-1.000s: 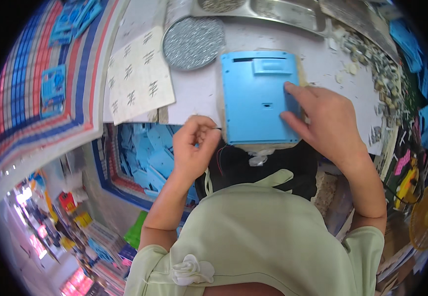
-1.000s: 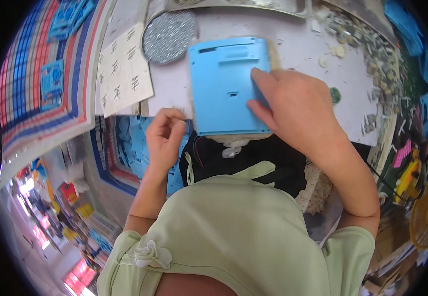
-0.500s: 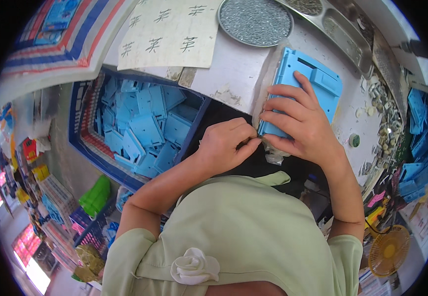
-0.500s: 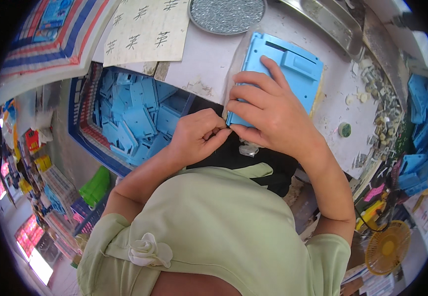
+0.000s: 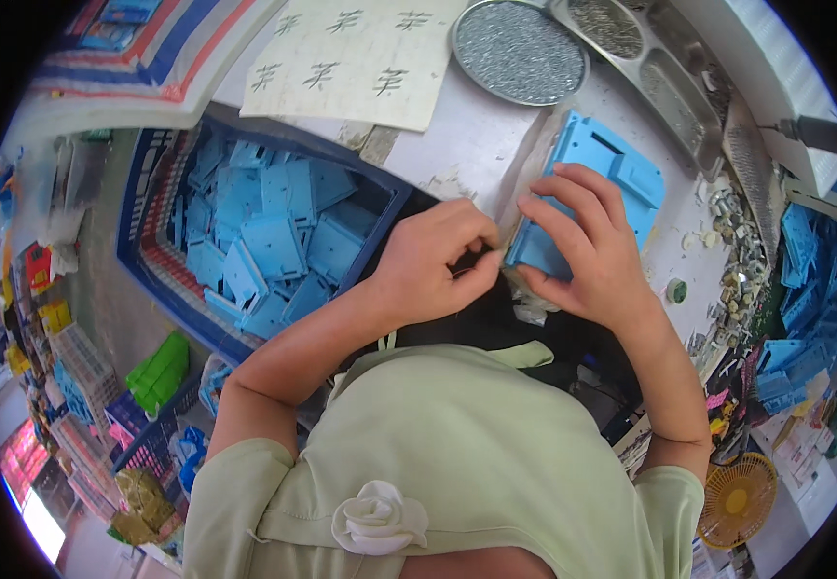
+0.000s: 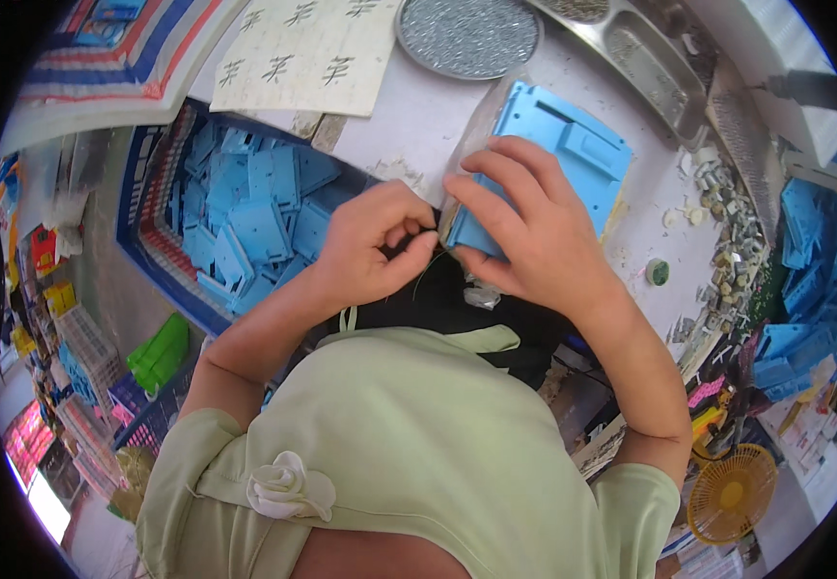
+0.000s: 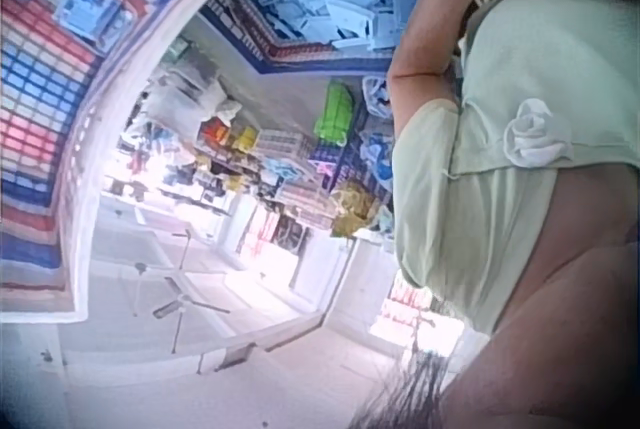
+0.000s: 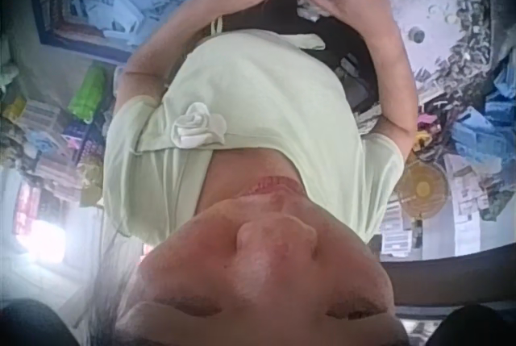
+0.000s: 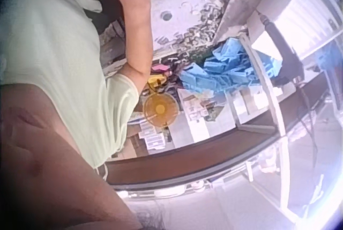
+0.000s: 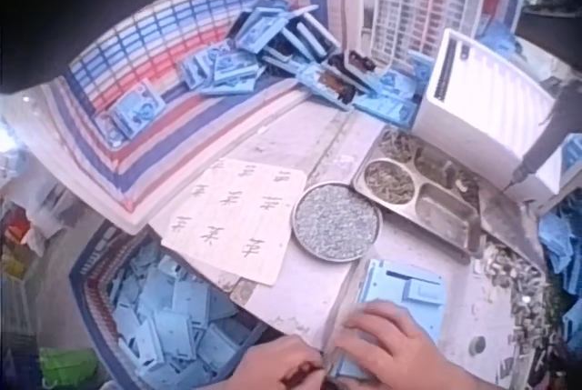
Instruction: Assembling and soldering components inside a blue electronic device housing.
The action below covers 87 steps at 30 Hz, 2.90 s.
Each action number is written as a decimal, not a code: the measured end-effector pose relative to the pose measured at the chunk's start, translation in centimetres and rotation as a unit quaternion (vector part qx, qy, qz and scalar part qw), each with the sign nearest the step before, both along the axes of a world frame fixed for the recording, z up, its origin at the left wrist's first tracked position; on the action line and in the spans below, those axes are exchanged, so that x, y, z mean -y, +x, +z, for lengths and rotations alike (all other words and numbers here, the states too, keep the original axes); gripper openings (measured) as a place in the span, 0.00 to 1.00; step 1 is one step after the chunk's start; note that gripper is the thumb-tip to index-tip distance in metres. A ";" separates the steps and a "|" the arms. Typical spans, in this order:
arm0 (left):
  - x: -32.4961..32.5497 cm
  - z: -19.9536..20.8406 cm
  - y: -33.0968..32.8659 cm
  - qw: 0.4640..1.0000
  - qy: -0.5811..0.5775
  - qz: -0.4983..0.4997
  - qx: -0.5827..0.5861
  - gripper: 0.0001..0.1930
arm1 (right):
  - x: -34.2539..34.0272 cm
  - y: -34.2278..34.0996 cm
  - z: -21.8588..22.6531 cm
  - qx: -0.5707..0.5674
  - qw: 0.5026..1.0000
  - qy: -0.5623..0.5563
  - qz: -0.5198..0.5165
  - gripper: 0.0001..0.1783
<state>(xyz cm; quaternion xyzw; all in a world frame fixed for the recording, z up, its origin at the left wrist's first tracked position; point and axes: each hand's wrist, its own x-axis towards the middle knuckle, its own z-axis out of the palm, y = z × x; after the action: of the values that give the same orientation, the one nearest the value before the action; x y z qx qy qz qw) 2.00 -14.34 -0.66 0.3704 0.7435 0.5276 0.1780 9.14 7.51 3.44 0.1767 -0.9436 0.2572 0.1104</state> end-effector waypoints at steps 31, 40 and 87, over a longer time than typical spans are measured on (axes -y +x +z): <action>-5.9 1.8 -4.4 0.948 -0.033 -0.115 -0.296 0.20 | -4.6 7.2 -0.6 0.001 0.969 0.041 -0.245 0.25; -8.2 1.3 -11.7 0.961 -0.014 0.048 -0.273 0.08 | -4.6 5.4 2.6 0.041 0.972 0.073 -0.218 0.20; -10.5 2.3 -8.7 0.976 -0.098 -0.080 -0.177 0.12 | -12.6 -5.9 5.4 0.202 0.909 0.365 -0.006 0.04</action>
<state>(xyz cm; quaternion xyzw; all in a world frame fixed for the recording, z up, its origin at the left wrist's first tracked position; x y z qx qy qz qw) -6.72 -3.87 1.62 0.4971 0.7792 0.3623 0.1204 3.24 20.10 8.86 0.1429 -0.9748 -0.0758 -0.1536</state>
